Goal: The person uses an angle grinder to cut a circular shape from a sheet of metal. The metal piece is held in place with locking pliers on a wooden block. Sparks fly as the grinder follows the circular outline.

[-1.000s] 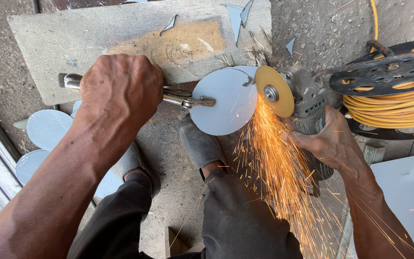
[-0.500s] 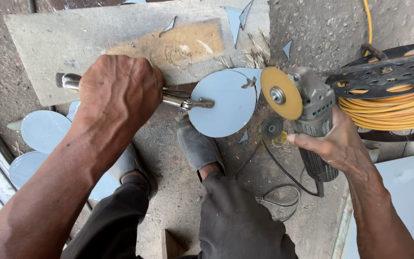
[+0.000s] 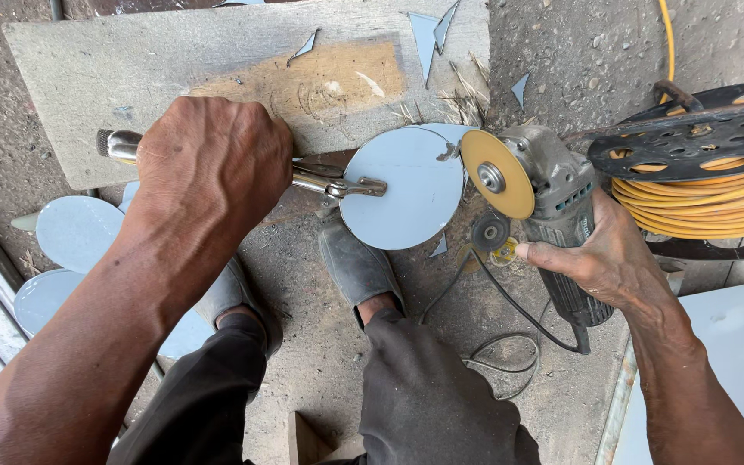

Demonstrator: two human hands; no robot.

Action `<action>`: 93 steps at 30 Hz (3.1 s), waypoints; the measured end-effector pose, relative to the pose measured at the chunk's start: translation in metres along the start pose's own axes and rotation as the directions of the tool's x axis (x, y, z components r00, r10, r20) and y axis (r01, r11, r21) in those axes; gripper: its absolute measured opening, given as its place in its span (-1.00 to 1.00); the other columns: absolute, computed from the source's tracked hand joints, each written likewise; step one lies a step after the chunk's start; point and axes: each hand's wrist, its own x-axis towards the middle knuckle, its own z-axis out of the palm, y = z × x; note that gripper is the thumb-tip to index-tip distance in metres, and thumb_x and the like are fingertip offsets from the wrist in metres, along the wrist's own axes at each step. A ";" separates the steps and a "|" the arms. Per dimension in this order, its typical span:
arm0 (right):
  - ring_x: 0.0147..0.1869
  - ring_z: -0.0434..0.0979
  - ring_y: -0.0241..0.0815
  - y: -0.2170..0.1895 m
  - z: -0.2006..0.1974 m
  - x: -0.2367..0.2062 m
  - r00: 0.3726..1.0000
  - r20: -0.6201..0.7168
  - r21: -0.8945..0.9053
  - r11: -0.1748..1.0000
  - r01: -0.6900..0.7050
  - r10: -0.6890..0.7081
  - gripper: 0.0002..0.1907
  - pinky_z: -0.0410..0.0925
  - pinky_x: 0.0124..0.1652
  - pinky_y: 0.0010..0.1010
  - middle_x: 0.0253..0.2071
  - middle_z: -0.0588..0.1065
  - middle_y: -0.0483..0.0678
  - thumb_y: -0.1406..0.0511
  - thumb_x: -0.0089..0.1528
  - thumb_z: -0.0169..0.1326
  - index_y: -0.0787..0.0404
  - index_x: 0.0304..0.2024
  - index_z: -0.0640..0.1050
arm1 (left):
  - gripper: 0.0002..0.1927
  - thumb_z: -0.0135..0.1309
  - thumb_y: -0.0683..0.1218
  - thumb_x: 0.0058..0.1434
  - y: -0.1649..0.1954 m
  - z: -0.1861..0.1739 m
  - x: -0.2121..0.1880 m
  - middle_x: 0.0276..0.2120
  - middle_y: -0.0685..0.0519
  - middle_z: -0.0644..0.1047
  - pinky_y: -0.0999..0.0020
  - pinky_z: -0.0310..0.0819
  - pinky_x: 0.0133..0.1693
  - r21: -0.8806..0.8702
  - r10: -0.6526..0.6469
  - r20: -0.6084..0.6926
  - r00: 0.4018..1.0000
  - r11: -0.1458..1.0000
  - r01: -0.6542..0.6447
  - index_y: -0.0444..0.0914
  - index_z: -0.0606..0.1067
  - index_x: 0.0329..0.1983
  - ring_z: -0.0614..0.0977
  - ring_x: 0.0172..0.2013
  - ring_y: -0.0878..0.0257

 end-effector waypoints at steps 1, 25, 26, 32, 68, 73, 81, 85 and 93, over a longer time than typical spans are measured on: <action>0.16 0.49 -0.13 0.000 0.000 0.000 1.000 0.007 0.029 1.000 -0.011 0.011 -0.06 0.30 0.18 -0.28 0.06 0.52 0.04 0.18 -0.15 0.36 0.32 0.26 0.36 | -0.75 -0.02 -0.05 0.33 0.000 0.000 0.000 -0.75 0.00 0.51 0.36 0.51 -0.73 -0.008 -0.007 0.002 1.000 1.000 0.007 -0.17 0.62 -0.38 0.60 -0.71 0.27; 0.17 0.46 -0.23 0.009 0.001 0.014 0.995 0.014 0.072 0.993 0.095 -0.096 -0.17 0.31 0.19 -0.31 0.09 0.51 -0.04 0.24 -0.08 0.35 0.27 0.23 0.39 | -0.71 -0.04 -0.02 0.38 -0.001 -0.005 0.002 -0.73 -0.02 0.50 0.34 0.54 -0.68 -0.065 -0.043 0.065 0.997 0.997 0.047 -0.14 0.64 -0.36 0.59 -0.69 0.27; 0.17 0.46 -0.23 0.009 0.002 0.014 0.995 0.020 0.110 0.989 0.098 -0.101 -0.18 0.31 0.19 -0.31 0.09 0.51 -0.04 0.24 -0.07 0.35 0.27 0.23 0.39 | -0.71 -0.04 -0.01 0.38 -0.001 -0.005 0.003 -0.73 -0.01 0.51 0.33 0.54 -0.67 -0.059 -0.036 0.072 0.997 0.997 0.040 -0.14 0.64 -0.36 0.59 -0.69 0.26; 0.14 0.47 -0.23 0.009 0.002 0.015 0.995 0.012 0.072 0.993 0.096 -0.097 -0.20 0.33 0.17 -0.31 0.06 0.52 -0.04 0.23 -0.08 0.34 0.26 0.21 0.41 | -0.74 -0.01 0.00 0.35 -0.001 -0.006 0.004 -0.71 0.00 0.51 0.32 0.56 -0.63 -0.061 -0.038 0.097 0.995 0.997 0.044 -0.11 0.65 -0.36 0.59 -0.66 0.24; 0.14 0.52 -0.17 0.005 -0.007 0.027 0.997 0.016 0.032 0.996 0.081 -0.082 -0.20 0.36 0.17 -0.26 0.04 0.55 0.02 0.22 -0.10 0.36 0.28 0.18 0.44 | -0.73 -0.05 -0.04 0.36 0.000 -0.007 0.003 -0.78 0.00 0.48 0.38 0.49 -0.72 -0.047 -0.032 0.098 0.995 0.998 0.037 -0.16 0.60 -0.39 0.56 -0.74 0.30; 0.17 0.51 -0.15 0.005 -0.010 0.029 0.995 0.005 -0.062 0.993 0.098 -0.098 -0.15 0.32 0.20 -0.26 0.06 0.55 0.04 0.22 -0.12 0.38 0.29 0.20 0.42 | -0.70 -0.05 -0.04 0.38 0.000 -0.008 0.002 -0.75 -0.03 0.50 0.38 0.49 -0.71 -0.085 -0.049 0.103 0.993 0.995 0.058 -0.18 0.62 -0.41 0.57 -0.70 0.29; 0.11 0.52 -0.21 0.003 -0.010 0.033 0.994 0.023 -0.050 0.993 0.110 -0.109 -0.20 0.33 0.15 -0.30 0.03 0.56 0.01 0.23 -0.13 0.39 0.31 0.15 0.45 | -0.74 -0.02 -0.03 0.34 0.001 -0.009 0.002 -0.73 -0.06 0.50 0.33 0.52 -0.72 -0.130 -0.064 0.086 0.994 0.989 0.075 -0.16 0.63 -0.36 0.59 -0.68 0.24; 0.07 0.54 -0.25 -0.001 -0.008 0.032 0.997 0.029 0.031 0.997 0.073 -0.074 -0.27 0.37 0.11 -0.35 -0.01 0.58 -0.03 0.25 -0.08 0.36 0.29 0.14 0.47 | -0.76 -0.02 -0.06 0.36 0.001 -0.009 0.000 -0.73 -0.06 0.52 0.32 0.53 -0.70 -0.121 -0.050 0.062 0.997 0.991 0.057 -0.17 0.63 -0.33 0.61 -0.68 0.24; 0.06 0.54 -0.27 -0.003 -0.005 0.030 0.995 0.013 0.033 0.994 0.103 -0.103 -0.31 0.38 0.11 -0.36 0.00 0.58 -0.03 0.30 -0.08 0.34 0.31 0.11 0.48 | -0.82 0.03 -0.07 0.30 0.002 -0.010 -0.002 -0.67 -0.07 0.55 0.26 0.59 -0.65 -0.126 -0.049 0.006 0.999 0.991 0.050 -0.13 0.65 -0.31 0.66 -0.61 0.17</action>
